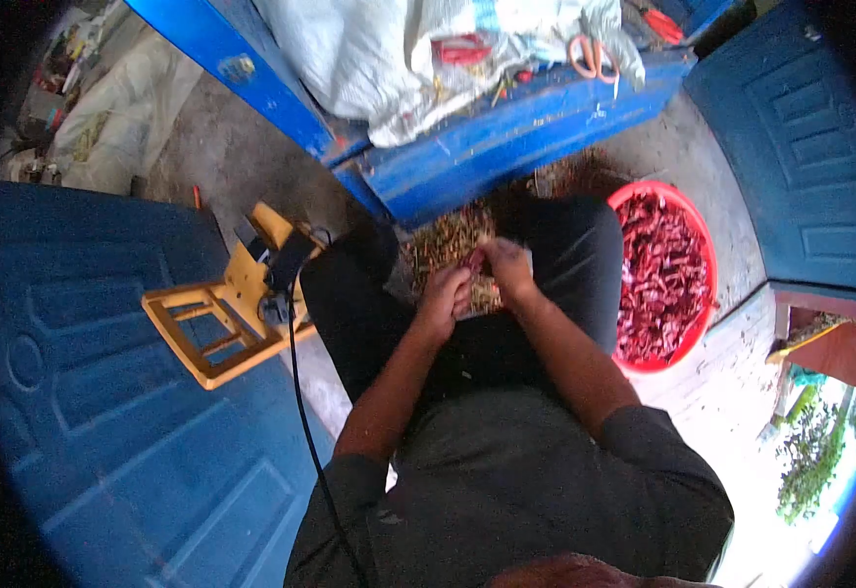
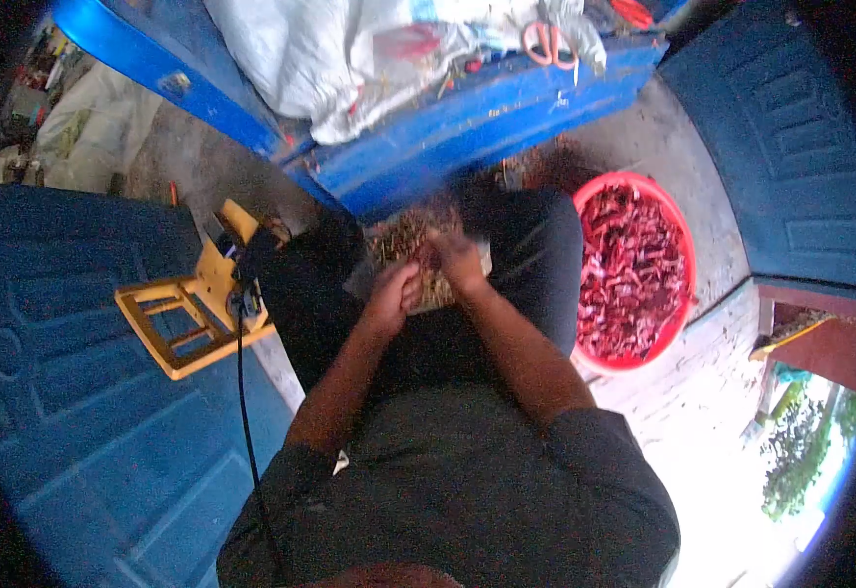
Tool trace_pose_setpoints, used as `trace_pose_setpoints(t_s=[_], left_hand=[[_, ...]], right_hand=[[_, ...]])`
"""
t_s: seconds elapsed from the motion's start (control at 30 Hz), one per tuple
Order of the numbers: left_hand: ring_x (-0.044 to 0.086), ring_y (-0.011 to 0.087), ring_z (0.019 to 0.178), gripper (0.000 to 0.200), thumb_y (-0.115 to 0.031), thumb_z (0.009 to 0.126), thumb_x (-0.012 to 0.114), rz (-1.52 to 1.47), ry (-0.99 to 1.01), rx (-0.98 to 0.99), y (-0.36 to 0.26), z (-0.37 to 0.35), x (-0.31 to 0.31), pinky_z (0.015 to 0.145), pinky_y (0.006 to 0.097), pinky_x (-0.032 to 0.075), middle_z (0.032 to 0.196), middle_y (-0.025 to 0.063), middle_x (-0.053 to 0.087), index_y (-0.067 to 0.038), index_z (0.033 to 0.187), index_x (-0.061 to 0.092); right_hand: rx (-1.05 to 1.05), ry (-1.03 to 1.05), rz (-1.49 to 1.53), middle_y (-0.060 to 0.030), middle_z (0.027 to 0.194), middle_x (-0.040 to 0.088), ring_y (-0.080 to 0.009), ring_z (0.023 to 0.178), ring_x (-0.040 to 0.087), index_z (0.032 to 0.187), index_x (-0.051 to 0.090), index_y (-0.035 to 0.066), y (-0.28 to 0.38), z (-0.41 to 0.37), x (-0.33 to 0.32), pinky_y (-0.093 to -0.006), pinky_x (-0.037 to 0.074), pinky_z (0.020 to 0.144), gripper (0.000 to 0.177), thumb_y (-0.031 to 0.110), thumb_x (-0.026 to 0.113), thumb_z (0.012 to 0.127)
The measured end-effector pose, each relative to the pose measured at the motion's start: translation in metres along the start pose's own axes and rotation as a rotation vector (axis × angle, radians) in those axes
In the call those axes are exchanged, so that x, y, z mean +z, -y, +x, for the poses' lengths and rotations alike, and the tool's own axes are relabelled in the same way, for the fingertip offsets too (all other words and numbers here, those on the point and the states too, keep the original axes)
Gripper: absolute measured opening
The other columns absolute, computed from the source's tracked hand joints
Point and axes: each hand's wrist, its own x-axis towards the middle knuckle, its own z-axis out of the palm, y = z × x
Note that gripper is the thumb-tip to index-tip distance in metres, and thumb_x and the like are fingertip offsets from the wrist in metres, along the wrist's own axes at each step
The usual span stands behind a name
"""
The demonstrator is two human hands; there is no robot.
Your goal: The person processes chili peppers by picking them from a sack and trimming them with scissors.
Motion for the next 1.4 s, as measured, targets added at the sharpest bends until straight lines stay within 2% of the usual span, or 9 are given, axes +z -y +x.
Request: trace_pose_setpoints(t_s=[0.17, 0.37, 0.53, 0.7, 0.93, 1.03, 1.1, 1.33, 1.4], left_hand=[[0.033, 0.0055, 0.05, 0.016, -0.02, 0.098, 0.054, 0.039, -0.007, -0.029, -0.004, 0.003, 0.008, 0.044, 0.0252, 0.024, 0.062, -0.0075, 0.036, -0.014, 0.085, 0.047], [0.032, 0.0054, 0.046, 0.019, -0.019, 0.098, 0.052, 0.016, 0.083, 0.066, -0.004, 0.013, 0.014, 0.042, 0.024, 0.023, 0.06, -0.0074, 0.038, -0.005, 0.107, 0.059], [0.032, 0.0055, 0.046, 0.01, -0.018, 0.097, 0.053, -0.006, 0.049, 0.042, 0.005, 0.02, 0.014, 0.042, 0.0238, 0.024, 0.061, -0.0065, 0.038, -0.009, 0.095, 0.055], [0.032, 0.006, 0.046, 0.016, -0.018, 0.095, 0.054, -0.002, -0.029, 0.023, 0.007, 0.021, 0.012, 0.041, 0.0243, 0.024, 0.062, -0.0054, 0.039, -0.013, 0.081, 0.047], [0.032, 0.0075, 0.046, 0.021, -0.018, 0.094, 0.054, 0.007, -0.033, -0.003, 0.007, 0.017, 0.008, 0.043, 0.0264, 0.025, 0.061, -0.0051, 0.039, -0.014, 0.077, 0.045], [0.032, 0.0075, 0.045, 0.019, -0.018, 0.094, 0.054, -0.002, -0.049, -0.002, 0.003, 0.017, 0.012, 0.043, 0.0266, 0.025, 0.06, -0.0052, 0.038, -0.013, 0.078, 0.046], [0.031, 0.0076, 0.045, 0.017, -0.018, 0.094, 0.053, 0.011, -0.061, 0.0, 0.0, 0.016, 0.015, 0.043, 0.0268, 0.025, 0.06, -0.0053, 0.038, -0.012, 0.079, 0.047], [0.033, 0.0078, 0.044, 0.011, -0.017, 0.093, 0.052, -0.034, 0.015, 0.049, -0.009, 0.009, 0.005, 0.042, 0.0253, 0.025, 0.058, -0.0054, 0.037, -0.008, 0.087, 0.052], [0.033, 0.0079, 0.044, 0.01, -0.016, 0.093, 0.051, -0.066, 0.022, 0.068, -0.017, -0.002, -0.009, 0.041, 0.025, 0.026, 0.058, -0.0054, 0.037, -0.008, 0.088, 0.052]], right_hand=[[0.317, 0.181, 0.484, -0.004, 0.077, 0.063, -0.0184, 0.07, 0.06, 0.083, 0.061, 0.011, 0.011, 0.0, -0.005, -0.0359, 0.051, 0.069, 0.024, 0.027, 0.058, 0.1], [0.385, 0.138, 0.58, -0.0033, 0.078, 0.062, -0.0177, 0.071, 0.059, 0.086, 0.061, 0.01, 0.018, 0.005, -0.008, -0.034, 0.05, 0.069, 0.024, 0.027, 0.056, 0.102], [0.373, 0.085, 0.598, -0.0033, 0.079, 0.063, -0.0164, 0.071, 0.06, 0.086, 0.062, 0.009, 0.011, 0.01, -0.011, -0.0321, 0.05, 0.065, 0.023, 0.028, 0.059, 0.1], [-0.002, -0.12, -0.353, -0.0059, 0.071, 0.066, -0.0149, 0.064, 0.062, 0.08, 0.066, 0.001, 0.005, 0.013, -0.009, -0.0333, 0.049, 0.058, 0.034, 0.031, 0.063, 0.097], [-0.487, -0.254, -0.837, -0.0099, 0.068, 0.067, -0.0169, 0.062, 0.063, 0.082, 0.068, -0.002, 0.001, 0.008, -0.012, -0.0356, 0.049, 0.059, 0.038, 0.033, 0.065, 0.096], [-0.13, -0.169, -0.531, -0.0056, 0.069, 0.066, -0.016, 0.064, 0.062, 0.08, 0.067, 0.002, 0.009, 0.011, -0.01, -0.0347, 0.048, 0.059, 0.035, 0.033, 0.064, 0.097], [0.2, -0.032, 0.111, -0.0007, 0.072, 0.063, -0.0147, 0.064, 0.058, 0.082, 0.065, 0.01, 0.012, 0.012, -0.013, -0.0323, 0.046, 0.058, 0.027, 0.031, 0.062, 0.098], [0.331, -0.05, 0.591, 0.0037, 0.082, 0.056, -0.0077, 0.065, 0.049, 0.098, 0.06, 0.012, 0.013, 0.032, -0.04, -0.0269, 0.04, 0.058, 0.022, 0.034, 0.062, 0.098], [0.282, -0.056, 0.45, 0.003, 0.079, 0.057, -0.0109, 0.065, 0.05, 0.094, 0.059, 0.014, 0.043, 0.025, -0.04, -0.027, 0.042, 0.059, 0.02, 0.033, 0.064, 0.097]])
